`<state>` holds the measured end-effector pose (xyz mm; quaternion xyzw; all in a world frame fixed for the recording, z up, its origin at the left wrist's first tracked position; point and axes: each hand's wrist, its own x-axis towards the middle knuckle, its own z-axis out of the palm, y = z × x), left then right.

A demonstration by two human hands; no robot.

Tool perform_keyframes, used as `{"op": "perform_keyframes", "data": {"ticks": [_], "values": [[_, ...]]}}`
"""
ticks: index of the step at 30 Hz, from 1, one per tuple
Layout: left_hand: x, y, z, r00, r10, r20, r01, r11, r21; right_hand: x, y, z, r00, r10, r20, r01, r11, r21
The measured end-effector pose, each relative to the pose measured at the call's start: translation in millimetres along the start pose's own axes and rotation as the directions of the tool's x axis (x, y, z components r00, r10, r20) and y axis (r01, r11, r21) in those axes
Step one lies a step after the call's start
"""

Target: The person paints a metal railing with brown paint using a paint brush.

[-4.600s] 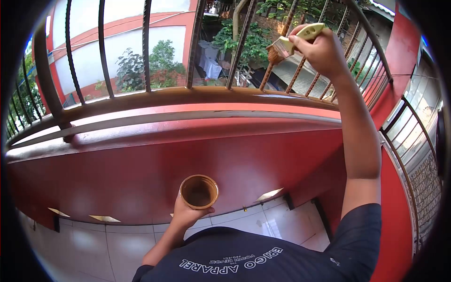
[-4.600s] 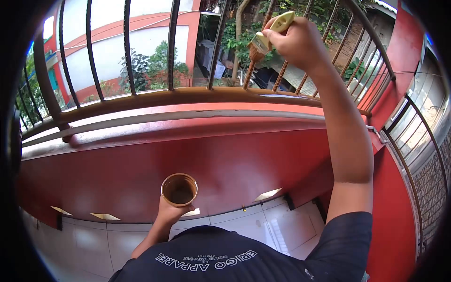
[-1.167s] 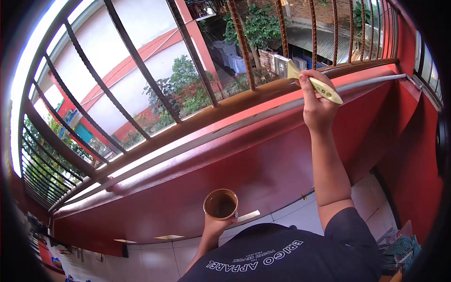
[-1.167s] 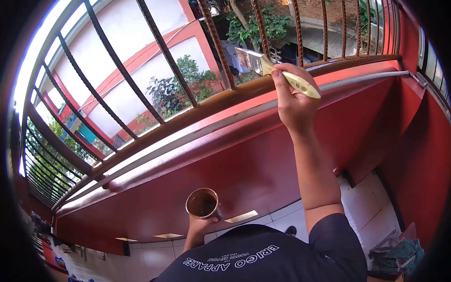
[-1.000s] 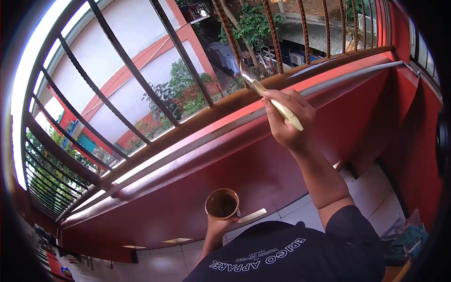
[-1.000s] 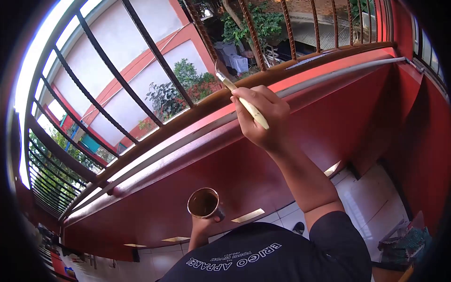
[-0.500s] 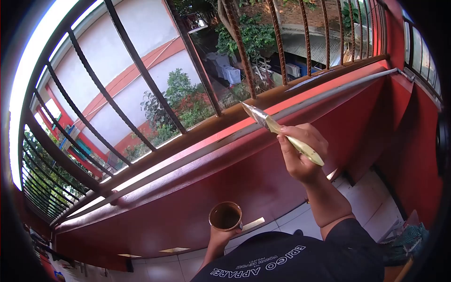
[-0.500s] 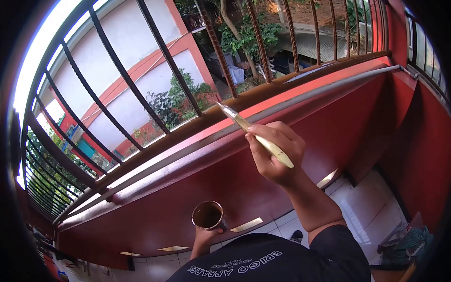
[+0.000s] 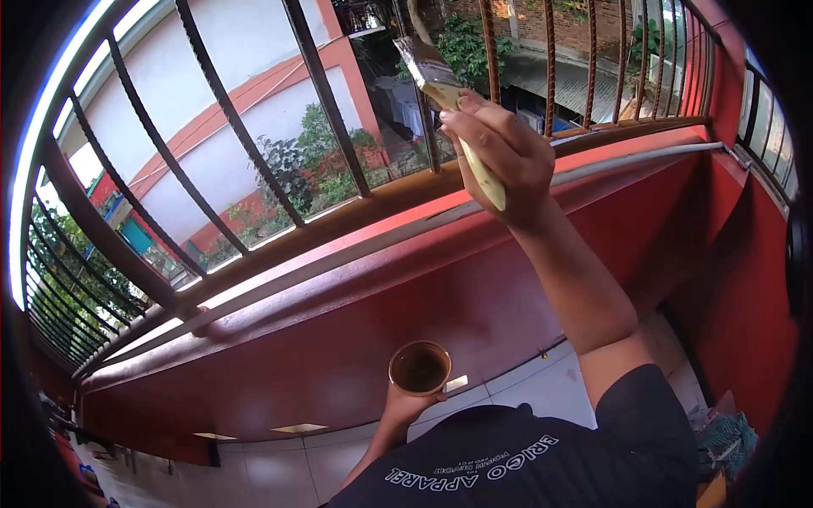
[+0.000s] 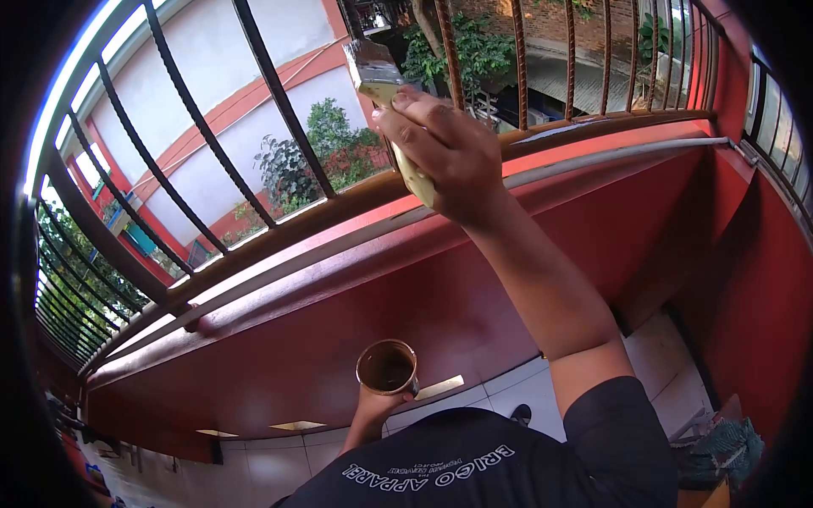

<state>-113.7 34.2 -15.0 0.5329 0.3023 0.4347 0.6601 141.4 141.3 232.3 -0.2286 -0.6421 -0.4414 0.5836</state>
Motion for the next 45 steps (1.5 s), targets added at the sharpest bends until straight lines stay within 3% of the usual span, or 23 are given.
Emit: {"op": "perform_keyframes", "data": {"ticks": [2,6,10,14,15,16,17,18,19,23,29,32,39,42,43,45], "values": [[0.2,-9.4,-7.0,0.999,-0.031,-0.011,0.030,0.998,-0.054,-9.3,-9.3,8.1,0.999,-0.018,0.052,0.023,0.996,-0.082],[-0.1,-9.2,-16.4,1.000,0.019,-0.012,-0.018,0.998,0.056,-25.0,-22.0,9.0,0.991,-0.032,0.127,0.054,0.984,-0.172],[-3.8,1.0,-18.8,1.000,-0.004,-0.015,0.004,1.000,0.013,-30.1,-26.6,-0.9,0.988,-0.002,0.155,0.017,0.995,-0.097],[-2.2,-5.6,-26.6,0.987,0.158,-0.011,-0.156,0.983,0.092,-13.8,-31.1,-36.8,0.947,0.306,0.097,-0.314,0.946,0.083],[-2.3,-5.0,-27.0,0.992,0.127,-0.012,-0.126,0.989,0.073,-9.0,-27.2,-43.3,0.922,0.384,0.050,-0.387,0.917,0.097],[-3.0,-3.6,-27.9,0.996,0.093,-0.013,-0.093,0.994,0.055,-6.5,-24.8,-45.5,0.887,0.463,0.005,-0.460,0.881,0.113],[-3.5,-2.5,-28.0,0.998,0.059,-0.012,-0.059,0.998,0.038,-3.1,-21.4,-39.7,0.777,0.630,-0.014,-0.568,0.709,0.418],[-3.9,-1.2,-26.7,0.998,0.066,-0.012,-0.066,0.997,0.026,1.8,-16.8,-31.2,0.638,0.769,0.030,-0.578,0.454,0.678],[-4.2,0.4,-24.4,0.997,0.073,-0.010,-0.073,0.997,0.015,7.6,-13.5,-26.4,0.564,0.822,0.082,-0.595,0.336,0.730],[-6.6,-10.6,-27.6,0.999,0.045,-0.019,-0.044,0.998,0.047,3.9,13.8,-8.7,0.486,0.855,0.179,-0.631,0.201,0.750],[-9.2,4.7,-19.9,0.995,0.037,-0.094,-0.033,0.999,0.037,1.1,28.7,-13.0,0.528,0.828,0.188,-0.641,0.244,0.727],[-5.6,-5.3,-26.4,0.982,0.165,-0.090,-0.159,0.985,0.067,-2.3,36.6,-18.9,0.528,0.832,0.172,-0.651,0.267,0.711],[-7.9,5.1,-18.9,0.993,0.080,-0.083,-0.081,0.997,0.002,-1.1,48.0,-37.4,0.539,0.834,0.119,-0.642,0.315,0.699],[-4.2,1.2,-17.3,0.990,0.107,-0.094,-0.105,0.994,0.018,14.0,38.3,-41.7,0.741,0.671,0.016,-0.514,0.551,0.658],[-3.0,-2.1,-19.3,0.990,0.099,-0.103,-0.096,0.995,0.037,19.1,34.3,-38.8,0.856,0.516,-0.017,-0.432,0.733,0.526],[-3.0,-4.2,-18.7,0.991,0.093,-0.101,-0.089,0.995,0.045,29.6,14.7,-34.4,0.977,0.199,0.076,-0.210,0.957,0.201]]}}
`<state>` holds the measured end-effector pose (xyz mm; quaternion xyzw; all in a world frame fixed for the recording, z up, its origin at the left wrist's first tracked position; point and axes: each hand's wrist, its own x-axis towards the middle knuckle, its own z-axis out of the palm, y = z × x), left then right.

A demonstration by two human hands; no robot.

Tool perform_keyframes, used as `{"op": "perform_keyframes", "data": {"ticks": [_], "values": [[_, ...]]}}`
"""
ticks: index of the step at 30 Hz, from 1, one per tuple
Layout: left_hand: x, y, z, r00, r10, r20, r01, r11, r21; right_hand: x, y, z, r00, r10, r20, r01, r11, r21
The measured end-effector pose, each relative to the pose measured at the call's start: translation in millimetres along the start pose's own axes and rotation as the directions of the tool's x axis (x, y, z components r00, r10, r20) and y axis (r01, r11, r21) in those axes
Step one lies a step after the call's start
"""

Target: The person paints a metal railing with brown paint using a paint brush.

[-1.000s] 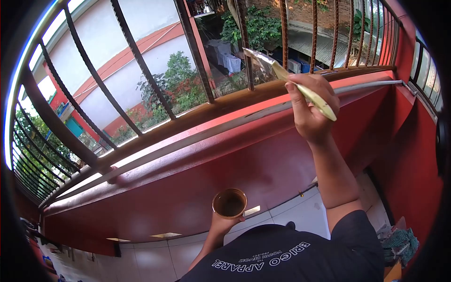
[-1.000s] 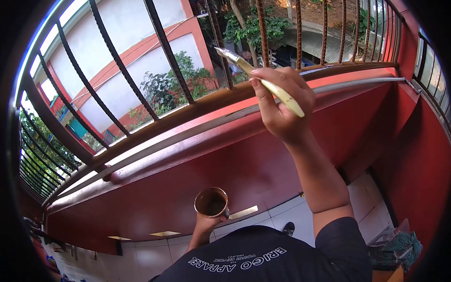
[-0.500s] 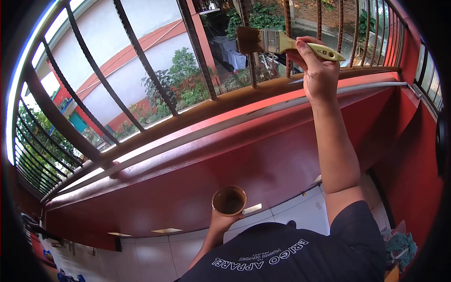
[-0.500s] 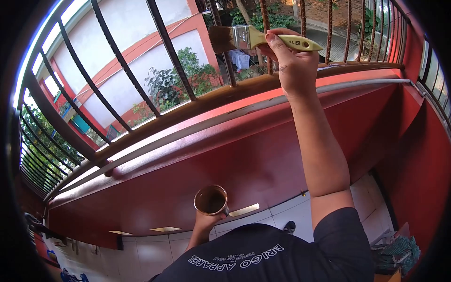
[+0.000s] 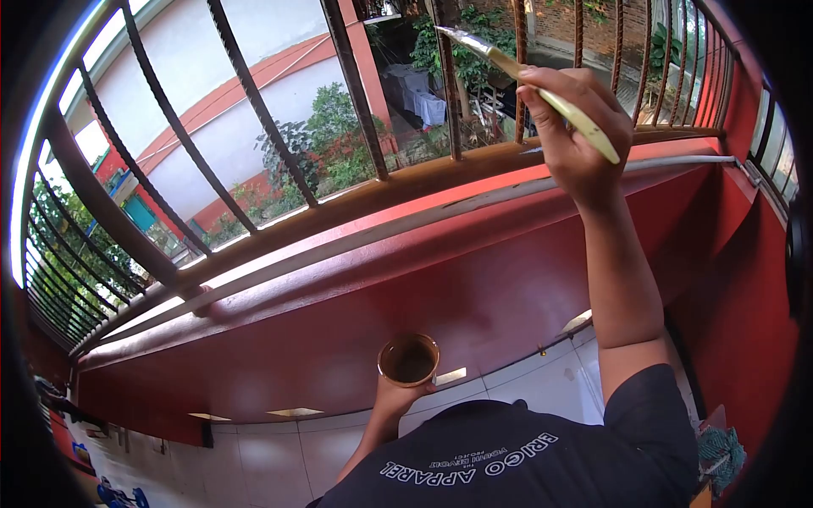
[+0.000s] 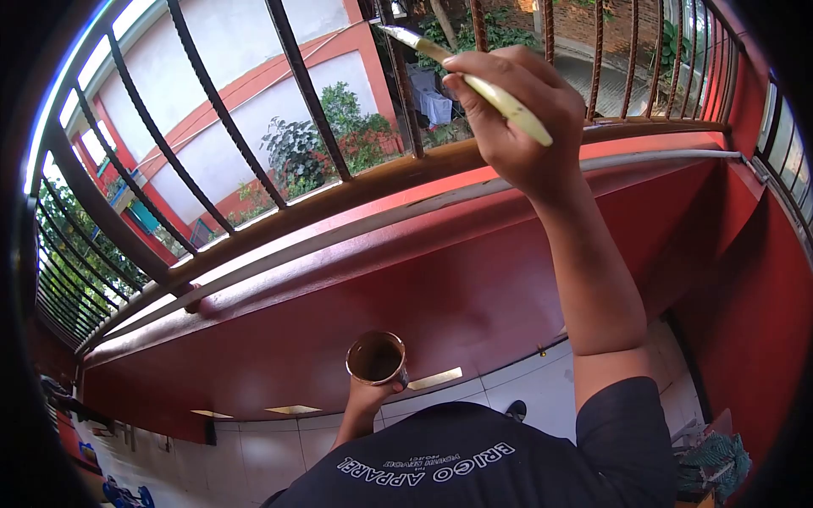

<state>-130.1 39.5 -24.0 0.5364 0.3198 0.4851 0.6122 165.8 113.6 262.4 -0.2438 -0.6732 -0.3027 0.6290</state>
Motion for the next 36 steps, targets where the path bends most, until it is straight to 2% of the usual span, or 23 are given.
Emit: {"op": "perform_keyframes", "data": {"ticks": [1,3,5,7,9,11,13,14,17,19,20,21,23,25,27,29,30,31,32,33,34,35,36], "values": [[0.1,1.0,0.9,1.000,0.004,0.010,-0.004,1.000,-0.011,-1.2,-8.8,0.3,0.985,-0.130,0.117,0.149,0.974,-0.170],[-0.8,1.4,1.1,1.000,-0.006,0.022,0.007,0.999,-0.033,-24.4,-15.2,3.8,0.925,-0.210,0.317,0.281,0.939,-0.196],[-1.9,0.3,0.9,0.999,-0.030,0.017,0.031,0.998,-0.058,-36.4,-25.6,-6.8,0.895,-0.137,0.424,0.204,0.972,-0.116],[1.6,-6.1,-3.4,1.000,0.024,0.015,-0.024,0.999,-0.025,-33.1,-25.8,-19.8,0.855,-0.078,0.514,0.116,0.992,-0.043],[0.2,-5.7,-2.7,0.999,0.035,0.028,-0.034,0.999,-0.027,-1.2,-22.0,-25.9,0.886,0.028,0.463,-0.025,1.000,-0.012],[3.2,4.9,2.5,0.998,0.013,0.060,-0.010,0.998,-0.057,33.0,-8.4,-24.7,0.938,-0.076,0.337,0.115,0.989,-0.098],[2.4,2.4,5.1,0.999,-0.006,0.052,0.010,0.997,-0.076,50.6,8.8,-19.3,0.932,-0.296,0.207,0.336,0.921,-0.195],[1.4,0.5,6.2,0.999,-0.003,0.035,0.006,0.997,-0.071,44.6,6.5,-16.5,0.946,-0.258,0.195,0.300,0.926,-0.229],[-1.5,-4.8,3.3,1.000,-0.002,0.024,0.003,0.999,-0.046,0.0,-3.4,-12.6,0.883,-0.285,0.372,0.380,0.900,-0.212],[-2.1,-4.6,2.8,0.999,0.024,0.023,-0.024,0.999,-0.023,-26.7,-17.6,-19.0,0.835,-0.160,0.526,0.294,0.938,-0.182],[-1.2,-1.4,2.9,0.998,0.055,0.024,-0.054,0.998,-0.007,-29.5,-20.2,-20.3,0.862,-0.160,0.481,0.237,0.966,-0.102],[1.8,1.1,3.0,0.996,0.086,0.027,-0.087,0.996,0.008,-24.9,-20.4,-21.4,0.888,-0.083,0.451,0.129,0.989,-0.071],[6.2,3.5,1.1,0.999,0.017,0.037,-0.015,0.999,-0.041,-9.9,-24.2,-28.7,0.908,0.088,0.409,-0.096,0.995,-0.002],[5.4,1.2,1.2,0.998,-0.022,0.050,0.026,0.996,-0.080,11.5,-11.4,-21.3,0.907,0.120,0.403,-0.169,0.982,0.088],[6.8,-4.3,0.8,0.998,-0.013,0.059,0.020,0.994,-0.109,19.3,9.9,-8.9,0.913,0.271,0.306,-0.338,0.921,0.193],[4.1,-7.6,1.7,0.999,-0.030,0.042,0.034,0.996,-0.078,34.2,21.2,-11.7,0.913,0.313,0.261,-0.361,0.918,0.165],[4.9,-8.4,2.1,0.999,-0.035,0.030,0.036,0.997,-0.065,38.2,15.8,-13.7,0.944,0.267,0.194,-0.300,0.940,0.166],[6.4,-7.1,2.0,0.999,-0.028,0.027,0.029,0.998,-0.051,38.0,14.4,-12.2,0.989,0.117,0.090,-0.130,0.978,0.162],[5.8,-5.4,1.6,1.000,-0.024,0.021,0.024,0.999,-0.038,38.5,6.0,-13.7,0.997,-0.033,0.065,0.034,0.999,-0.010],[4.9,-5.0,1.5,1.000,-0.022,0.014,0.022,0.999,-0.027,37.2,-4.4,-16.6,0.980,-0.185,0.066,0.194,0.964,-0.180],[5.2,-7.4,-0.2,1.000,-0.016,0.009,0.016,1.000,-0.008,30.0,-13.3,-11.5,0.967,-0.237,0.094,0.254,0.929,-0.271],[6.5,-10.9,-3.5,1.000,-0.012,0.005,0.012,1.000,0.014,23.2,-9.8,-6.5,0.925,-0.344,0.165,0.378,0.881,-0.283],[7.0,-12.6,-5.8,1.000,-0.009,0.004,0.008,0.999,0.038,10.1,-5.0,-2.9,0.901,-0.354,0.252,0.416,0.868,-0.271]]}}
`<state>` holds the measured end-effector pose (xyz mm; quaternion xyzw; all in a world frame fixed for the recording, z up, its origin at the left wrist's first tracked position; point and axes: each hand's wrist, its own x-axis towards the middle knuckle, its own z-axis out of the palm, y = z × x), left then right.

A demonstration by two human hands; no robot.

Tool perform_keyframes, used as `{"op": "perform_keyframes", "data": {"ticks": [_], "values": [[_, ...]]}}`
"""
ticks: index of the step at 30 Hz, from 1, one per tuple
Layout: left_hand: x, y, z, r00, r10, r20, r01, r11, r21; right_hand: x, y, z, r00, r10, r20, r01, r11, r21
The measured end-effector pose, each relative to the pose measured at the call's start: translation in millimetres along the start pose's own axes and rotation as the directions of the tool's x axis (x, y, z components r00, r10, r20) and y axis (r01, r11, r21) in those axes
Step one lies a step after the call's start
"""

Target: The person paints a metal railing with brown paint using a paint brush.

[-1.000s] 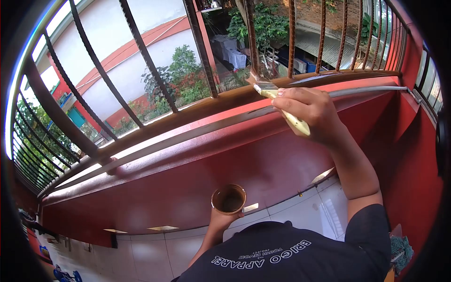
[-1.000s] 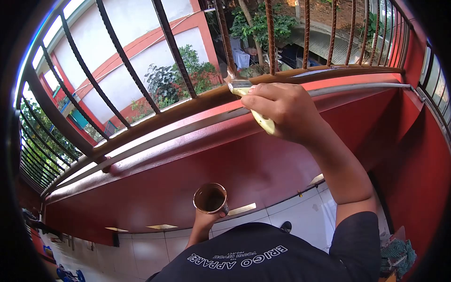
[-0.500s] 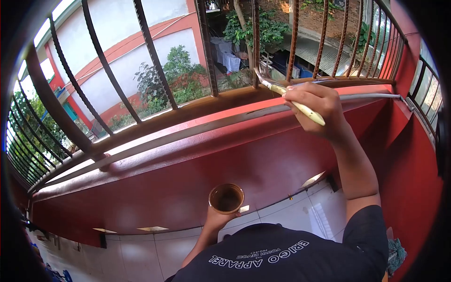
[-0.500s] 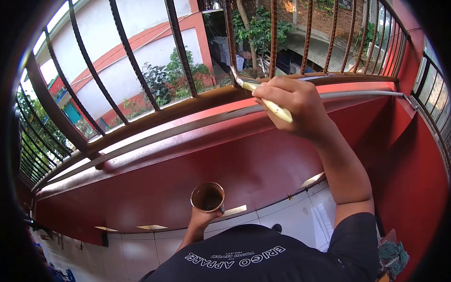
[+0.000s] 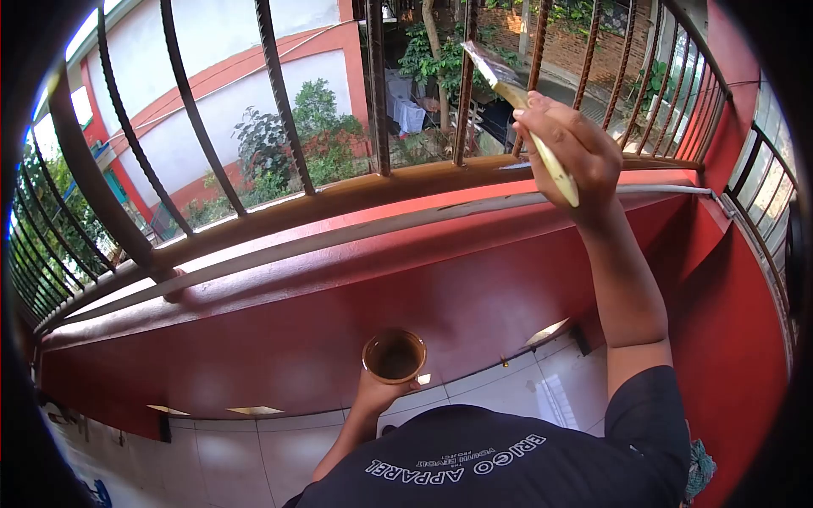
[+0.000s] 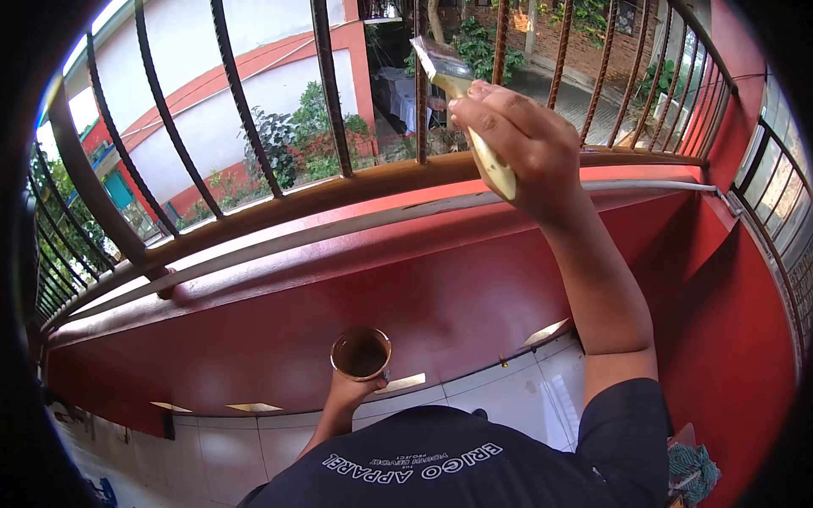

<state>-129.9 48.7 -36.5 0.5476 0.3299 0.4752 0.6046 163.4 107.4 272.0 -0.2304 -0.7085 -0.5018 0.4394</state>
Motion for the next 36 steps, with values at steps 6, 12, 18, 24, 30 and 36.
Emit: {"op": "perform_keyframes", "data": {"ticks": [6,12,18,24,30,36], "values": [[0.2,12.8,1.2,0.998,-0.056,0.034,0.059,0.994,-0.089,-35.1,-30.7,-10.3,0.962,0.074,0.261,-0.116,0.982,0.151],[2.1,-3.0,1.3,1.000,-0.005,0.015,0.007,0.994,-0.105,-34.3,-17.6,-17.6,0.587,0.790,0.176,-0.571,0.250,0.782],[1.1,8.4,10.6,0.998,0.066,0.008,-0.065,0.993,-0.103,-54.2,-2.6,23.5,0.384,0.897,0.217,-0.560,0.039,0.828],[-1.1,6.7,-1.3,0.999,-0.021,0.050,0.025,0.996,-0.081,-63.4,-2.5,3.8,0.359,0.932,0.042,-0.617,0.204,0.761],[-5.4,8.7,-1.8,0.994,0.016,0.109,-0.011,0.999,-0.047,-23.9,-69.3,40.8,0.835,0.513,-0.197,-0.514,0.856,0.053],[-15.1,12.5,-18.2,0.997,0.046,0.069,-0.046,0.999,0.001,-25.0,-108.4,61.6,0.855,0.479,-0.197,-0.489,0.872,0.000]]}}
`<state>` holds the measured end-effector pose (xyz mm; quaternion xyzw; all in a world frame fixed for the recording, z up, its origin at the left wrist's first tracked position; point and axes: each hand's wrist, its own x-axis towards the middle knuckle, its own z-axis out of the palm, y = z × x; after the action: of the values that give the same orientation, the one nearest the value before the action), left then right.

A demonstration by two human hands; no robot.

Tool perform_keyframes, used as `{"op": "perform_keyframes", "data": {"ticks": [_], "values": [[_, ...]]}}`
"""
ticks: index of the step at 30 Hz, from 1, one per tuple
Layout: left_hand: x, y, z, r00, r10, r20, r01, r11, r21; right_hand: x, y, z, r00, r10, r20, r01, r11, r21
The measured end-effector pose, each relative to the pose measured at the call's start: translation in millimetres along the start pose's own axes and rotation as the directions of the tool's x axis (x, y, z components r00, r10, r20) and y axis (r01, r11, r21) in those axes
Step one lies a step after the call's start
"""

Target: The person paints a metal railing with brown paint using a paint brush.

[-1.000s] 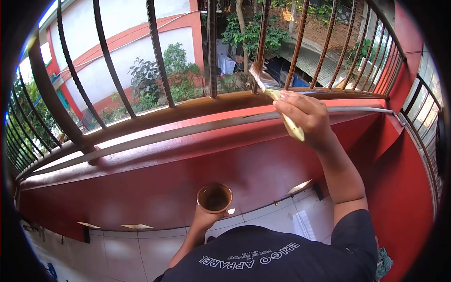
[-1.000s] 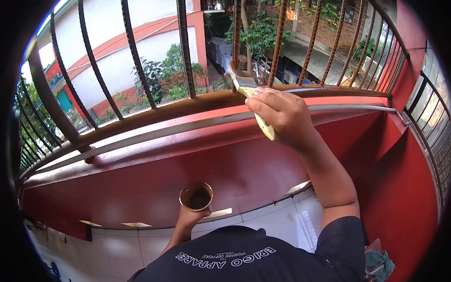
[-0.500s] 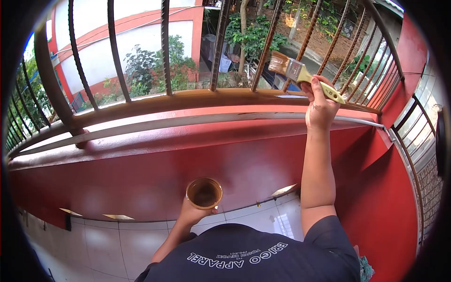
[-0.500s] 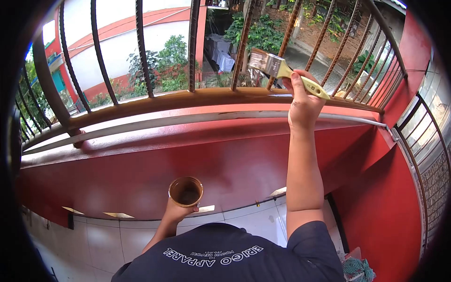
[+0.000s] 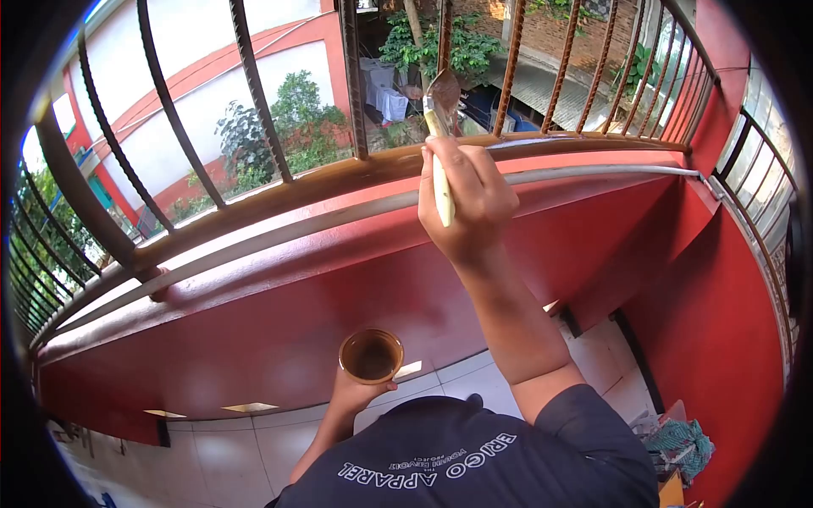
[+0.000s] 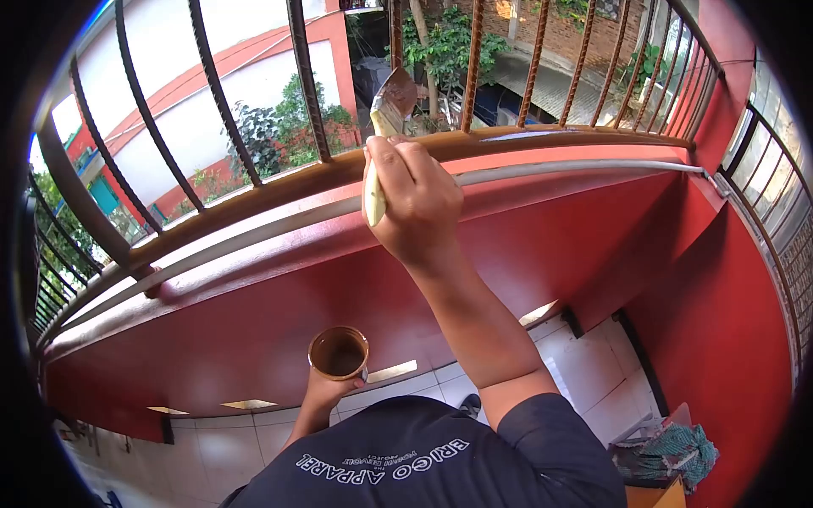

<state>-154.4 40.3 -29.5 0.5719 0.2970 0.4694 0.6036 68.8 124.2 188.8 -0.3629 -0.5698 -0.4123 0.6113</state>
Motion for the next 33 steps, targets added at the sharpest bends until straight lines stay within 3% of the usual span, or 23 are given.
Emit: {"op": "perform_keyframes", "data": {"ticks": [6,10,11,15,17,20,21,23,25,27,31,33], "values": [[-5.3,0.7,-15.4,0.998,-0.045,0.055,0.048,0.997,-0.054,6.9,-4.3,-37.6,0.997,0.039,0.071,-0.053,0.976,0.209],[-8.5,7.2,-16.7,0.999,-0.017,0.044,0.016,1.000,0.008,34.7,27.7,-45.3,0.989,-0.010,-0.147,0.028,0.992,0.126],[-9.8,9.3,-15.3,0.999,-0.006,0.038,0.005,1.000,0.027,39.2,42.0,-36.6,0.978,0.061,-0.200,-0.030,0.987,0.155],[-12.4,16.3,-2.2,1.000,-0.026,0.007,0.026,1.000,0.004,14.5,46.0,-29.4,0.995,0.101,0.023,-0.104,0.968,0.228],[-13.1,15.0,5.5,0.999,-0.001,-0.043,0.001,1.000,0.005,-0.9,40.3,-46.5,0.992,0.092,0.084,-0.117,0.920,0.373],[-10.3,17.2,19.5,0.996,-0.033,-0.083,0.030,0.999,-0.037,8.1,50.4,-60.1,0.987,0.144,0.076,-0.163,0.860,0.483],[-10.9,16.0,21.6,0.996,-0.040,-0.085,0.037,0.999,-0.037,15.4,69.7,-54.1,0.996,0.077,-0.034,-0.056,0.904,0.423],[-8.8,18.5,34.1,0.994,-0.021,-0.104,0.020,1.000,-0.012,28.9,85.4,-44.9,0.986,0.162,-0.045,-0.125,0.887,0.444],[-8.0,15.0,51.0,0.989,-0.001,-0.150,-0.001,1.000,-0.013,25.7,87.1,-42.5,0.986,0.143,0.091,-0.169,0.854,0.493],[-7.9,7.7,65.2,0.976,0.025,-0.217,-0.033,0.999,-0.036,14.0,85.5,-50.0,0.988,0.030,0.150,-0.106,0.842,0.529],[-7.2,4.5,88.8,0.968,-0.011,-0.249,0.014,1.000,0.008,31.8,104.9,-67.2,0.926,-0.003,0.377,-0.261,0.717,0.646],[-3.7,2.8,99.7,0.965,0.003,-0.261,0.009,0.999,0.044,60.9,117.4,-61.8,0.904,-0.047,0.425,-0.231,0.783,0.578]]}}
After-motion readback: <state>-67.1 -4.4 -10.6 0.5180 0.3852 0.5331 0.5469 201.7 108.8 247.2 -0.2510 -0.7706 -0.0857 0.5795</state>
